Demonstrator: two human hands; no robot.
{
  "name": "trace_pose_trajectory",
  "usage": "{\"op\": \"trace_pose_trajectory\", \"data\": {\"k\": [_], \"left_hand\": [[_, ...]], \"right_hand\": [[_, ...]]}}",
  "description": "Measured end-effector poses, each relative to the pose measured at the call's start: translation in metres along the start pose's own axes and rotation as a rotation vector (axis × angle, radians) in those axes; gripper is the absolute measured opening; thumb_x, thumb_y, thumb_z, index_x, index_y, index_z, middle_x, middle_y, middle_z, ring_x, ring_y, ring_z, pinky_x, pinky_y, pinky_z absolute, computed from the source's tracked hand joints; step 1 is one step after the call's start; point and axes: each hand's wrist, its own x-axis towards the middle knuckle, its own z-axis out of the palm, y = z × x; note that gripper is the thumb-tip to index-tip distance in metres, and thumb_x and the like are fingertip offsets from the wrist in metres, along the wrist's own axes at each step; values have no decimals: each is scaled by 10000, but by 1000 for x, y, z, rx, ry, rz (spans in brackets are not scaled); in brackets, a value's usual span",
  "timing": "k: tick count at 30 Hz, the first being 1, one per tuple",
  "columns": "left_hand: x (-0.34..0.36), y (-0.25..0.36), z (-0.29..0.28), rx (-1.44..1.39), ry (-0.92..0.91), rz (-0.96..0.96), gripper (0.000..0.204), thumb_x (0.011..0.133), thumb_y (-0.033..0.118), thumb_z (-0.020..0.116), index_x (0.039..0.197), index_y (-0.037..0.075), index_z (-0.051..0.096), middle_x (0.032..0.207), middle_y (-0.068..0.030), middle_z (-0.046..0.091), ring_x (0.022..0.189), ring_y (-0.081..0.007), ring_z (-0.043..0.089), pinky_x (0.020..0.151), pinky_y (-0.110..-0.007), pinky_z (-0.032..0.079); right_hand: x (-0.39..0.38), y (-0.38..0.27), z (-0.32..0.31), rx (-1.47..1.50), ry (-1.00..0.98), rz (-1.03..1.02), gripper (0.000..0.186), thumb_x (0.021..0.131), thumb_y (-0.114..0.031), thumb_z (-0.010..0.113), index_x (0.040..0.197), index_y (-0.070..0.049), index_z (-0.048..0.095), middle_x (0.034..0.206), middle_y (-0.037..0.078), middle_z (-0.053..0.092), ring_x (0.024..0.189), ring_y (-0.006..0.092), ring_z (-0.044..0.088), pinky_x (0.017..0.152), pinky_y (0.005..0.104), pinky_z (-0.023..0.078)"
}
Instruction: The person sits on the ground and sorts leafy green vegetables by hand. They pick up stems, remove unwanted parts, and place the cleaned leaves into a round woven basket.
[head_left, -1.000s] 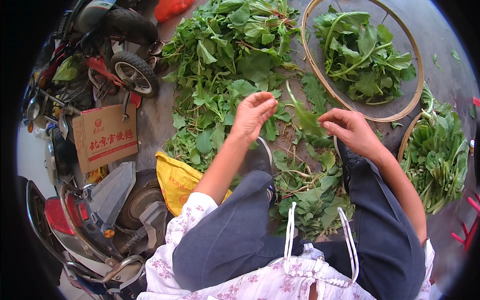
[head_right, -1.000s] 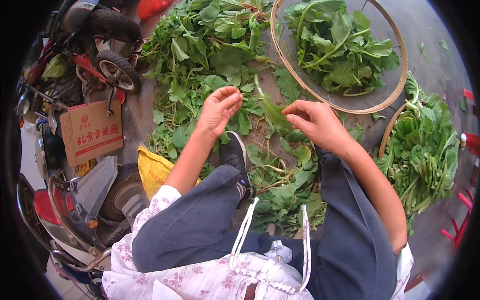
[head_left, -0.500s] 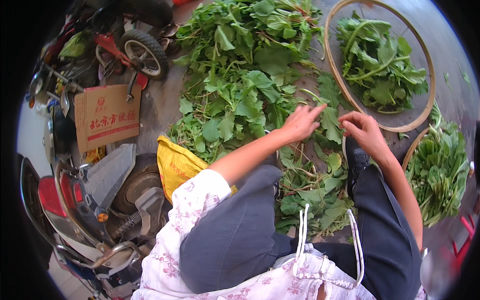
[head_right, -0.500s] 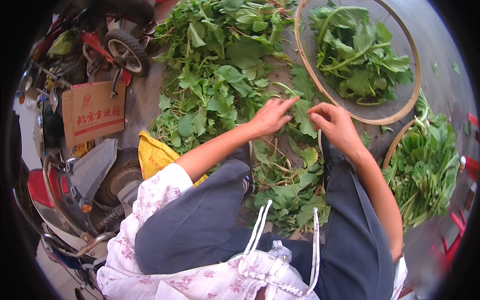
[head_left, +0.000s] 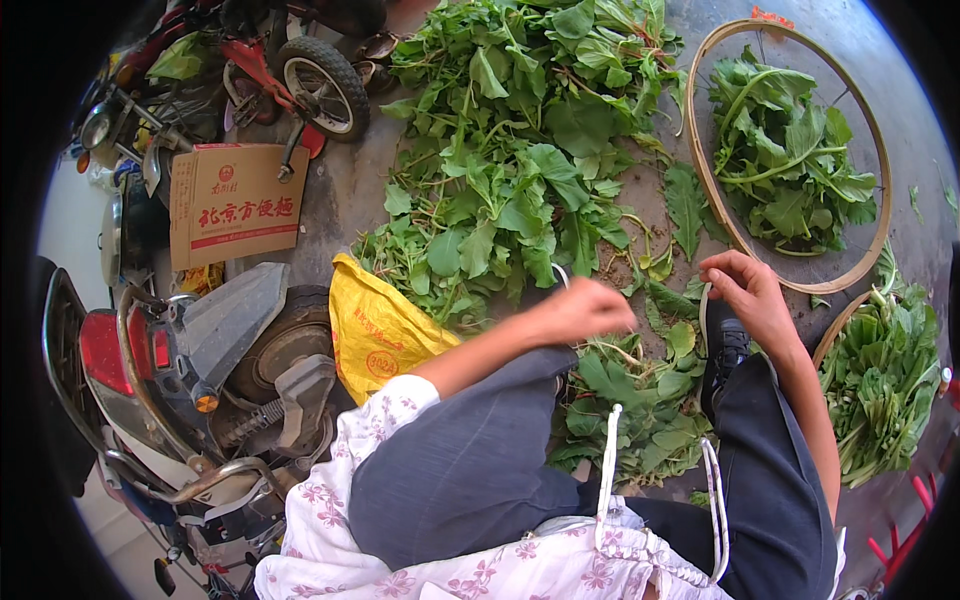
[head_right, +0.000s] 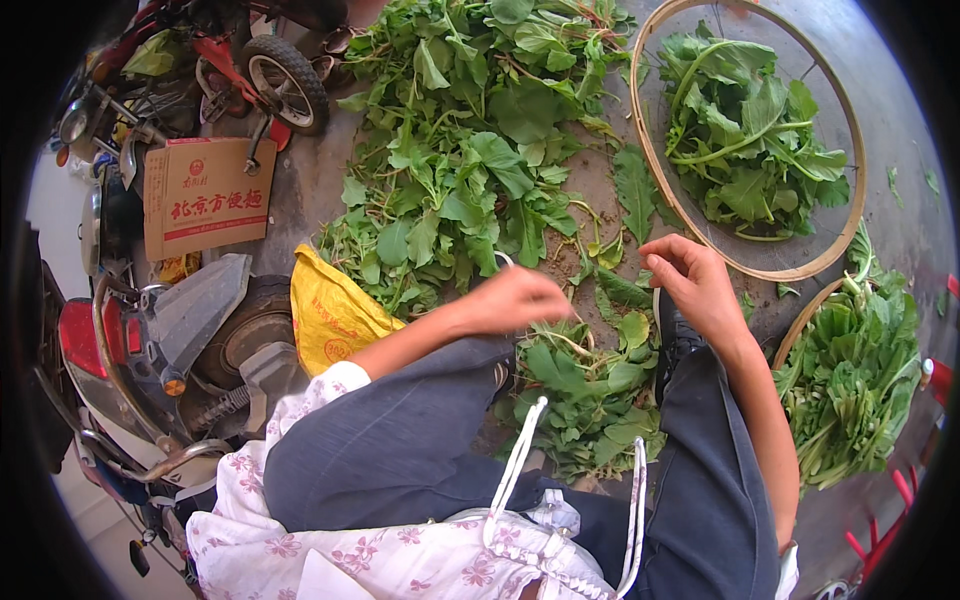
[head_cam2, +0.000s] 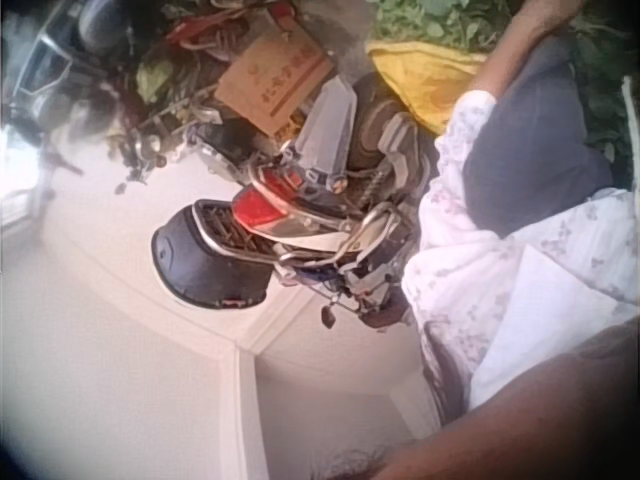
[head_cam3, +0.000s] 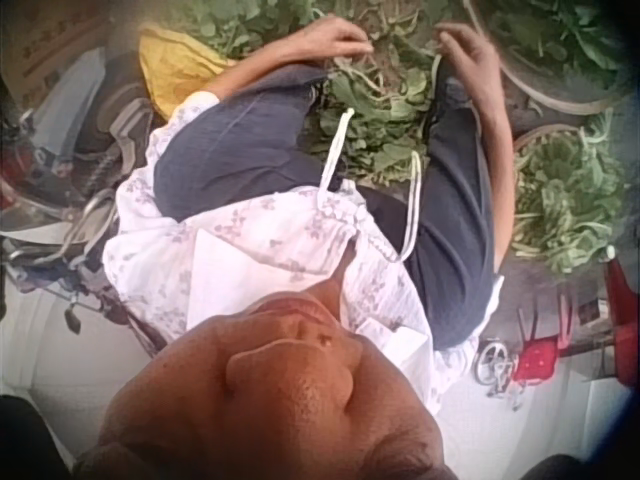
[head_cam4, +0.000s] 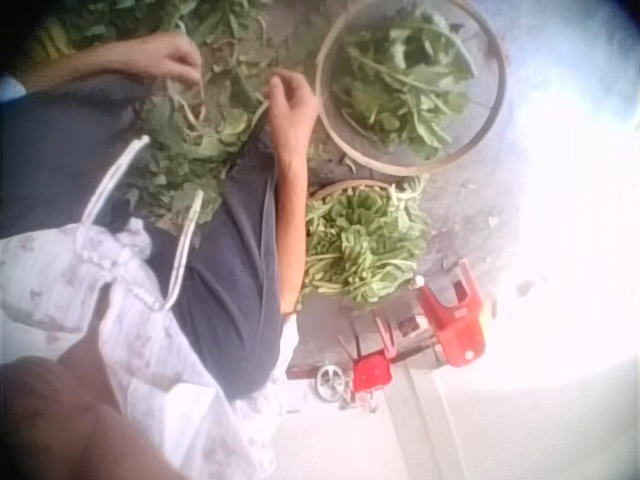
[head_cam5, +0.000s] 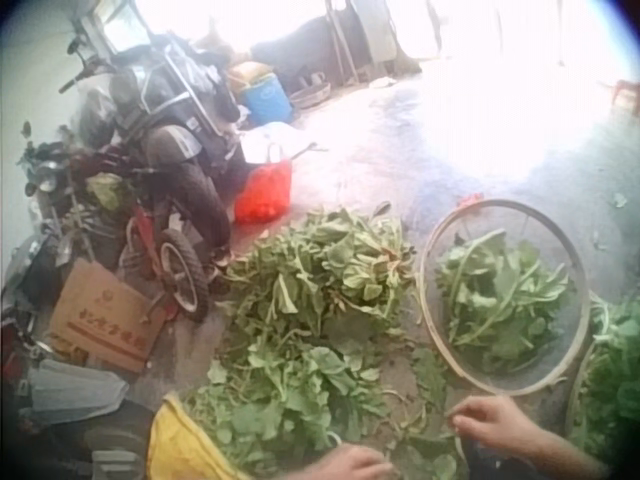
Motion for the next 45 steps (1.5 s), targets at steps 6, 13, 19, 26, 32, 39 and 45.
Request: {"op": "trace_pose_trajectory", "data": {"k": [6, 13, 19, 26, 32, 39, 45], "left_hand": [[-31, -57, -72, 681, 1149, -59, 162, 863, 109, 663, 1016, 60, 687, 1011, -104, 634, 959, -268, 585, 832, -351, 472], [-37, -82, -83, 810, 1089, -237, 182, 764, 171, 763, 895, 88, 668, 959, -70, 609, 947, -289, 543, 834, -401, 457], [-33, -90, -83, 786, 1120, -183, 180, 742, 175, 782, 862, 84, 683, 920, -78, 617, 932, -292, 546, 839, -392, 452], [-35, -101, -81, 792, 1077, -220, 148, 752, 146, 762, 860, 79, 685, 931, -83, 609, 935, -295, 542, 835, -401, 451], [-42, -57, -85, 482, 1215, -32, 93, 822, 142, 722, 861, 64, 690, 918, -68, 648, 884, -269, 573, 815, -358, 451], [-31, 23, -69, -829, 548, 214, 126, 963, 113, 600, 1072, 56, 628, 1019, -60, 692, 938, -136, 645, 829, -266, 492], [-7, 64, -43, -920, 257, 115, 146, 988, 172, 571, 1033, 39, 611, 915, -11, 648, 825, -96, 615, 810, -262, 496]], "right_hand": [[-5, -8, 0, -101, -5, 15, 204, 965, -143, 588, 1065, 25, 646, 916, 37, 654, 794, 86, 601, 725, 234, 500], [-3, -7, 6, -121, -22, 8, 207, 963, -148, 589, 1073, 21, 640, 916, 43, 652, 776, 94, 600, 730, 237, 498], [-4, -8, 6, -112, -13, 5, 195, 956, -135, 592, 1070, 14, 646, 897, 41, 658, 769, 89, 596, 710, 241, 499], [-6, -16, 11, -82, 18, -31, 179, 938, -117, 607, 1050, 12, 661, 842, 23, 660, 737, 74, 580, 671, 251, 497], [-8, -23, 7, -105, -14, -24, 184, 953, -113, 588, 1066, 21, 646, 907, 40, 659, 784, 90, 596, 723, 244, 499], [-10, -63, 12, -99, 44, -248, 159, 923, -100, 626, 1027, 13, 667, 848, 20, 665, 744, 63, 588, 672, 232, 479], [-18, -88, 17, -174, 140, -494, 128, 867, -54, 677, 987, -12, 687, 823, 46, 623, 615, 94, 548, 589, 244, 451]]}}
